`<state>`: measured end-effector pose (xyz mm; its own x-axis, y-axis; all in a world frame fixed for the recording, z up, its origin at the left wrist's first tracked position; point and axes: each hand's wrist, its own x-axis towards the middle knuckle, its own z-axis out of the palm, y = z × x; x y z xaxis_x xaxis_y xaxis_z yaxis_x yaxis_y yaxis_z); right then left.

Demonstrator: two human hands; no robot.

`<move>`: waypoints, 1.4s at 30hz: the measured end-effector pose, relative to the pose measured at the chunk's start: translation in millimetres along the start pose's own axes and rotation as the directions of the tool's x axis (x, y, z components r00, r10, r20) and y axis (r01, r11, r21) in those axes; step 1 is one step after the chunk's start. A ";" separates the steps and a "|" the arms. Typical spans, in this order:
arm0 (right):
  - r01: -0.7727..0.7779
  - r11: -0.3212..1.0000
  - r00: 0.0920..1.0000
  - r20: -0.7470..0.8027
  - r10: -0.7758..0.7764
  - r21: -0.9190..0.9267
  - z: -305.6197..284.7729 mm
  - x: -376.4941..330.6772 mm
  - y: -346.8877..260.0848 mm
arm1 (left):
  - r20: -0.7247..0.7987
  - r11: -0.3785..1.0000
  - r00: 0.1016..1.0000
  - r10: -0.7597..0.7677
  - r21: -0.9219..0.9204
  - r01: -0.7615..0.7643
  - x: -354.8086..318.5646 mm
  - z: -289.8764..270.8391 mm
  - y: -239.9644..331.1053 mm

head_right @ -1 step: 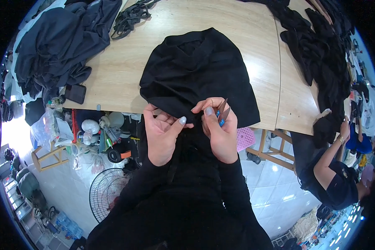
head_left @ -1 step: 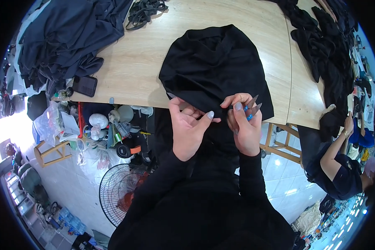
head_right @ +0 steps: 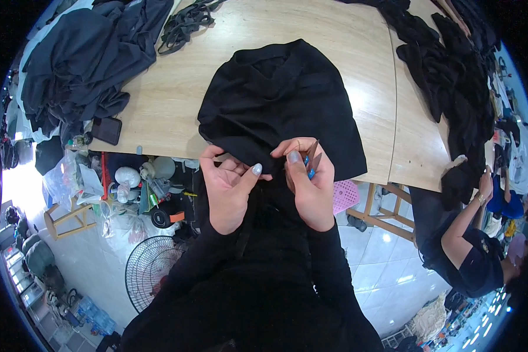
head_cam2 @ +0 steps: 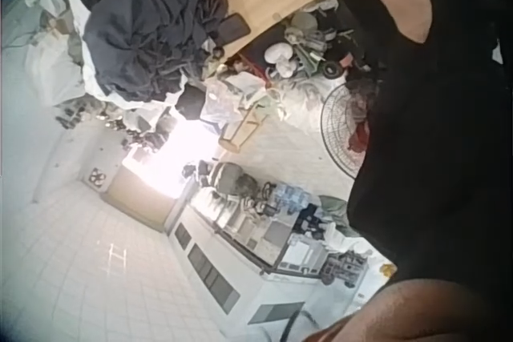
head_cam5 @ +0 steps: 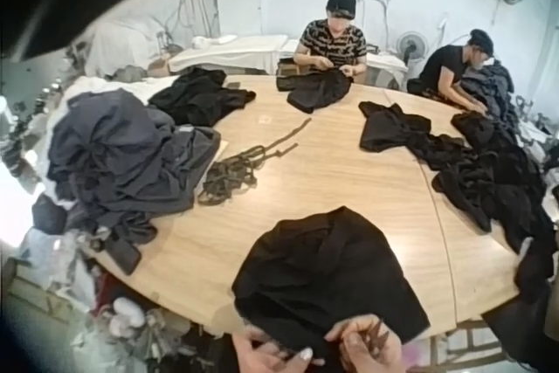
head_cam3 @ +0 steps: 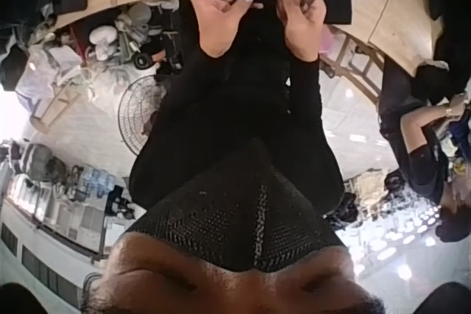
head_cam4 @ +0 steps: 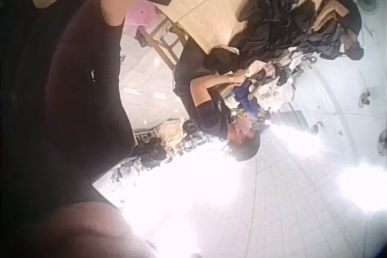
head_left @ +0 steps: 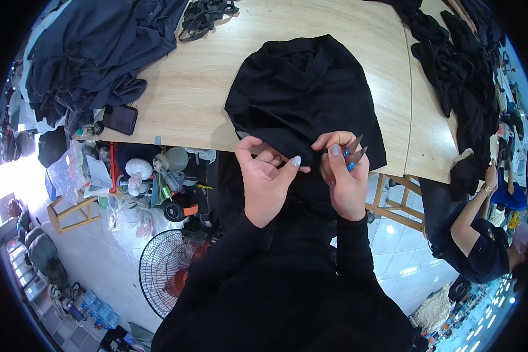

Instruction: Trimming loose threads and inspecting black garments using small scissors in a textile workshop.

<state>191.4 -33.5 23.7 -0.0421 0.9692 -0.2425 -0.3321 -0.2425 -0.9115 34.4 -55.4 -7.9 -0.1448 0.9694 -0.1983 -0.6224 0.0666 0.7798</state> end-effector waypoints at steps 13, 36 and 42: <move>0.332 0.732 0.931 0.085 -0.354 -0.595 -1.4 -5.9 11.4 | 0.025 0.994 0.996 -0.084 0.077 0.082 1.5 -6.2 -2.5; 0.232 0.582 0.954 0.065 -0.292 -0.779 -4.7 -31.7 -11.0 | 0.025 0.952 0.953 -0.303 -0.037 0.303 9.9 -6.1 9.0; 0.225 0.577 0.948 0.039 -0.317 -0.785 -6.7 -26.5 -1.4 | 0.003 0.968 0.968 -0.251 -0.002 0.251 7.3 -0.4 11.3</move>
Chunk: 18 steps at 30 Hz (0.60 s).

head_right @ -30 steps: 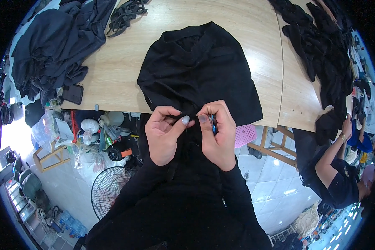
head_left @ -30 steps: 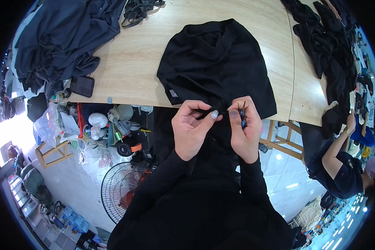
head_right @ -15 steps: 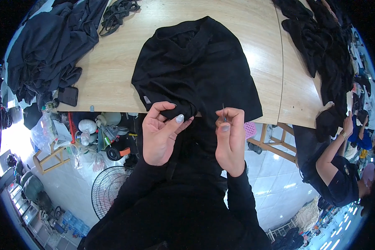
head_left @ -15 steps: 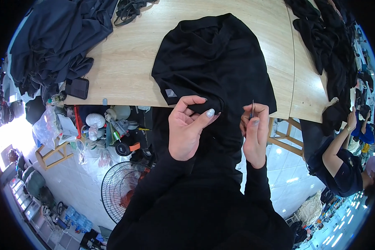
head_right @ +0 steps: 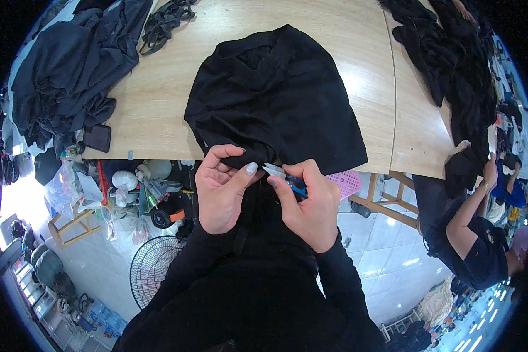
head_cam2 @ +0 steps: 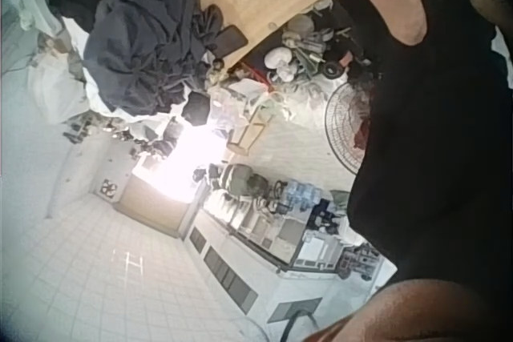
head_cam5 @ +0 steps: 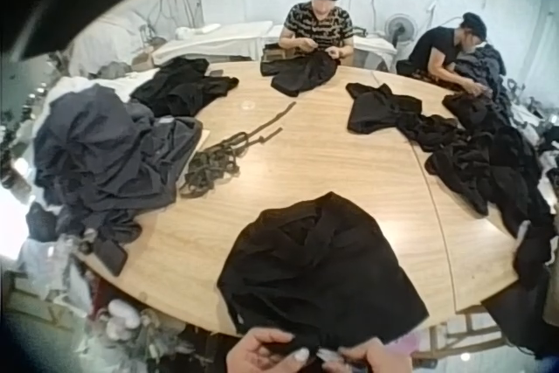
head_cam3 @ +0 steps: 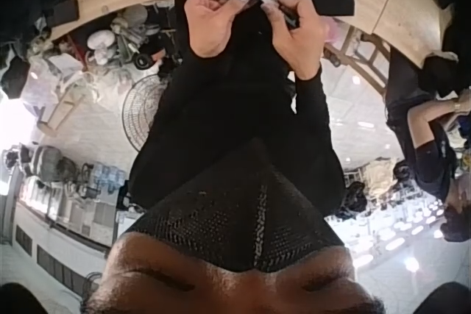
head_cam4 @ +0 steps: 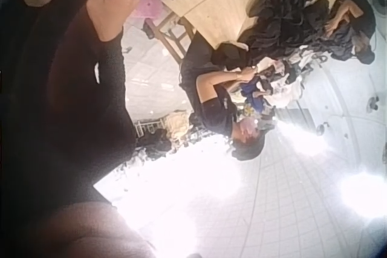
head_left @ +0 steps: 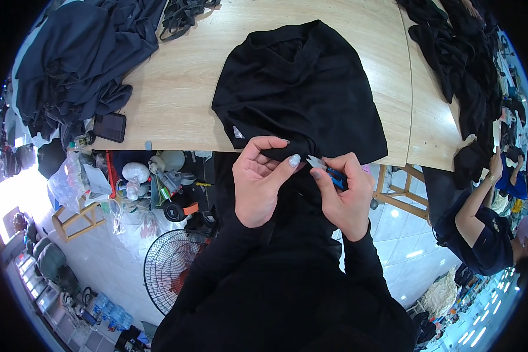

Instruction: Trimming loose threads and inspecting black garments using small scissors in a textile workshop.

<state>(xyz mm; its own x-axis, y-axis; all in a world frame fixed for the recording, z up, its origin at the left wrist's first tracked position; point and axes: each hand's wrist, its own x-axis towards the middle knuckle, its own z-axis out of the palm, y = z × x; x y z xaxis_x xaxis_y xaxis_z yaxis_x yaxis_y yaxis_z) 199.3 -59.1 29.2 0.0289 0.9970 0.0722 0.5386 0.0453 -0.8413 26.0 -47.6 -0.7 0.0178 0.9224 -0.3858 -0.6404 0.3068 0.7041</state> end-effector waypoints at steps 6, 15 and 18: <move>0.019 0.999 1.000 -0.012 -0.019 -0.028 -0.6 2.5 -0.5 | 0.022 0.986 0.999 0.049 0.159 -0.052 -2.5 -2.5 0.6; -0.010 1.000 1.000 0.005 0.010 -0.001 -3.0 4.1 -3.1 | 0.072 0.980 0.995 0.076 0.179 -0.088 -5.1 -2.0 1.5; 0.001 1.000 1.000 0.005 -0.001 0.019 -1.6 6.2 -2.7 | 0.079 0.980 0.994 0.082 0.175 -0.094 -4.2 -2.0 0.8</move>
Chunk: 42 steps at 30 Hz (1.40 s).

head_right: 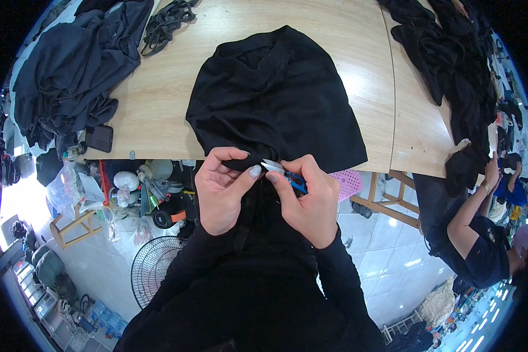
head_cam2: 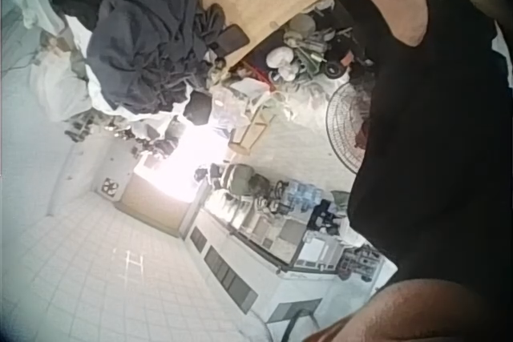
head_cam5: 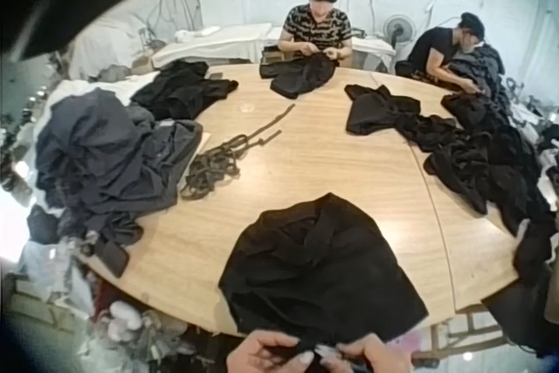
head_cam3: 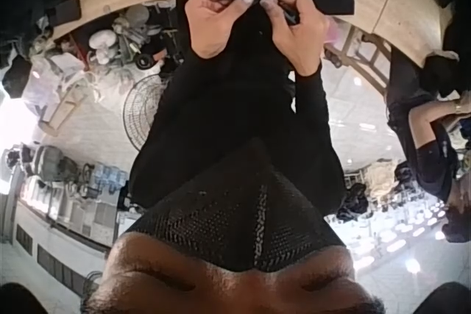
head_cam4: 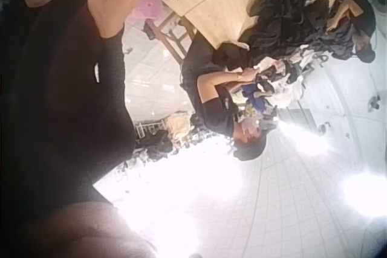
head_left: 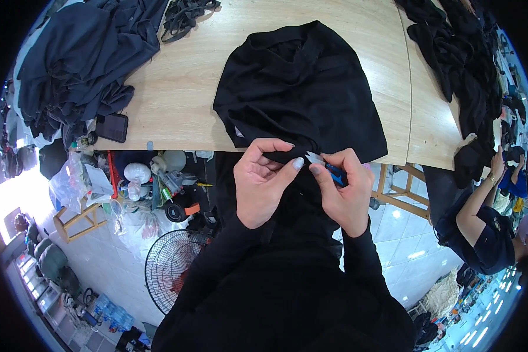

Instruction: Trimming loose threads and inspecting black garments using small scissors in a textile workshop.

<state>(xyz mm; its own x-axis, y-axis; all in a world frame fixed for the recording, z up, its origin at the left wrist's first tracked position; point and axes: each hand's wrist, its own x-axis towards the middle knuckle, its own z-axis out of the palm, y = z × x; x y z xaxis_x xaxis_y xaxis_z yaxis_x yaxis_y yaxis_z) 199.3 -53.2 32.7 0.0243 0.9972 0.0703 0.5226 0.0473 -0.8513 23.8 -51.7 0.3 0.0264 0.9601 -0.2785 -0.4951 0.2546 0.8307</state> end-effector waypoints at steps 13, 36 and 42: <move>-0.047 0.949 0.999 0.005 0.048 0.313 6.6 15.3 14.9 | -0.051 0.995 0.996 -0.073 -0.070 0.069 4.2 -0.4 -1.8; 0.110 0.986 0.984 -0.157 -0.090 0.124 14.7 5.7 1.6 | -0.028 0.995 0.996 0.085 0.046 -0.084 0.0 13.4 9.3; 0.021 0.977 0.996 -0.090 -0.002 0.214 7.7 3.4 -4.4 | -0.045 0.994 0.994 0.096 0.065 -0.093 -1.4 11.2 7.5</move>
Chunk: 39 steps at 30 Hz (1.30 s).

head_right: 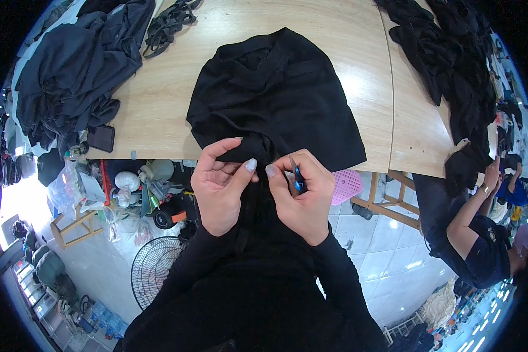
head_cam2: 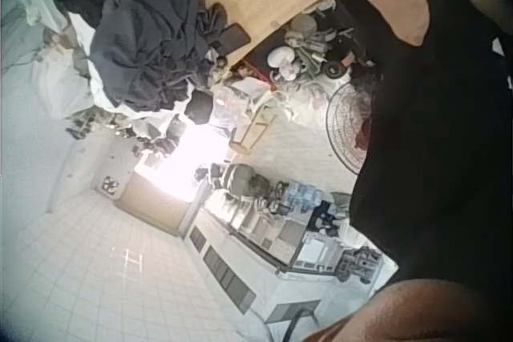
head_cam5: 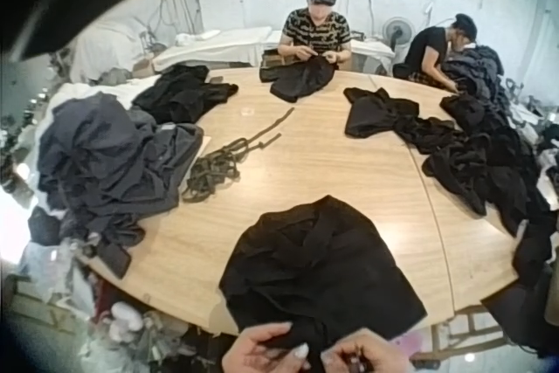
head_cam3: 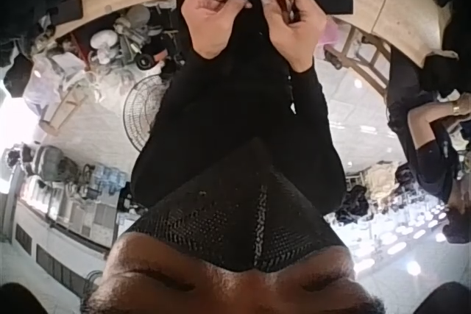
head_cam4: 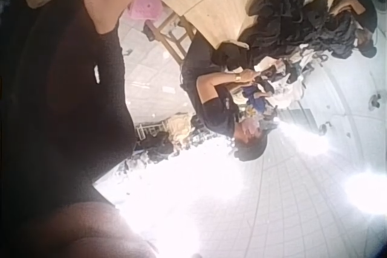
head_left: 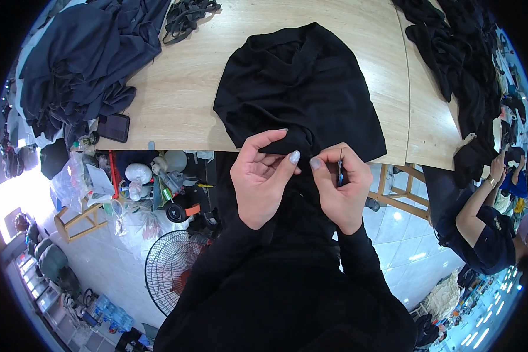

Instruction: Trimming loose threads and inspecting black garments using small scissors in a textile workshop.

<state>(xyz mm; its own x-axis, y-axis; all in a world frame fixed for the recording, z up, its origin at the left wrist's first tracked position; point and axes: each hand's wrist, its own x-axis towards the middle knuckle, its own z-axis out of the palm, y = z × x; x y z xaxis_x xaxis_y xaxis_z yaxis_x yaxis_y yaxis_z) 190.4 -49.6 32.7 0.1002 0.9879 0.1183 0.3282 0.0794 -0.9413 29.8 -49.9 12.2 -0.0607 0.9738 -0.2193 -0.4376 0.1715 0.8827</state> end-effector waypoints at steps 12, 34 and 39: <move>-0.096 0.989 0.995 0.044 0.091 0.110 7.0 -15.8 -6.6 | 0.048 0.990 0.993 0.111 -0.087 -0.107 0.4 0.0 -15.7; 0.099 0.977 0.993 -0.080 -0.085 0.189 3.6 -6.5 16.0 | -0.004 0.980 0.983 0.184 -0.071 -0.184 2.4 1.7 -12.5; 0.194 0.973 0.973 -0.102 -0.207 -0.126 -7.2 -3.8 14.4 | 0.049 0.966 0.975 0.219 -0.149 -0.209 1.3 -1.7 -15.1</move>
<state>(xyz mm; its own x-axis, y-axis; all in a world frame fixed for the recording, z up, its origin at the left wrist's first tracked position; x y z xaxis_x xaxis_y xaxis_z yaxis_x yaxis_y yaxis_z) 201.5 -53.2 21.0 0.1257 0.9312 0.3422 0.4570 0.2518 -0.8531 34.8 -51.4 -2.1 -0.1108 0.9938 -0.0004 -0.5443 -0.0603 0.8367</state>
